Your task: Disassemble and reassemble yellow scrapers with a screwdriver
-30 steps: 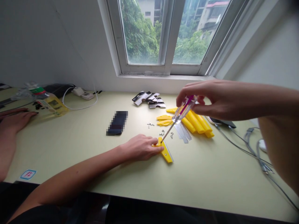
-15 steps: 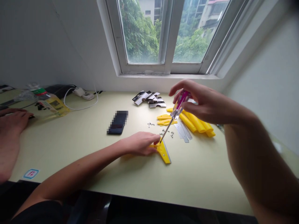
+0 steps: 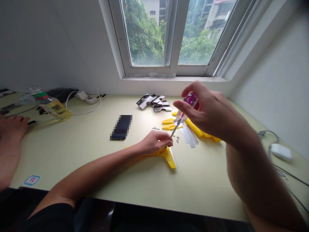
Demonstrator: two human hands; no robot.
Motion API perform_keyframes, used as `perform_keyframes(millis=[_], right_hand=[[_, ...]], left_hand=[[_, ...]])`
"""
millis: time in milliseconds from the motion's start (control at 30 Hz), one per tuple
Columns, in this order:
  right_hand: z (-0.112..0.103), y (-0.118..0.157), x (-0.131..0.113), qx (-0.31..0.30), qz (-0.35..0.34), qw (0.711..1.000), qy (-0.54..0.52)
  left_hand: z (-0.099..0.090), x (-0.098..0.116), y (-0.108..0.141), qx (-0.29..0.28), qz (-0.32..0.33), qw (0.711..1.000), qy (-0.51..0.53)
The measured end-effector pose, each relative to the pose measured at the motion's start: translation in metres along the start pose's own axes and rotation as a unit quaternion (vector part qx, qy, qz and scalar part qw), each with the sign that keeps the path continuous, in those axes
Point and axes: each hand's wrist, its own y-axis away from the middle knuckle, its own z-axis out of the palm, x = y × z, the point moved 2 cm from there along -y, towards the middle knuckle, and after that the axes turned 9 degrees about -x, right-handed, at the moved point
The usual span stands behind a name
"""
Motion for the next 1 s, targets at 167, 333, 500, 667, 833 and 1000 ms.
perform_keyframes(millis=[167,333,500,667,833,1000], right_hand=[[-0.005,0.006,0.004,-0.054,-0.051,0.995,-0.065],[-0.004,0.007,0.005,-0.072,-0.074,0.991,-0.084],[0.01,0.002,0.003,0.004,-0.039,0.999,-0.007],[0.007,0.003,0.001,-0.015,-0.061,0.998,-0.025],[0.0,0.005,0.002,-0.004,-0.04,0.999,-0.035],[0.001,0.004,0.002,-0.016,-0.047,0.998,-0.029]], left_hand=[[0.0,0.002,0.002,-0.019,0.02,1.0,0.01],[0.002,0.002,0.003,-0.042,0.03,0.996,0.067],[0.0,-0.005,0.0,0.03,0.01,0.997,0.076],[-0.002,-0.001,0.001,0.041,0.03,0.998,0.042],[0.001,0.002,0.003,-0.006,0.047,0.999,0.016],[0.001,0.005,0.005,-0.03,0.028,0.999,-0.016]])
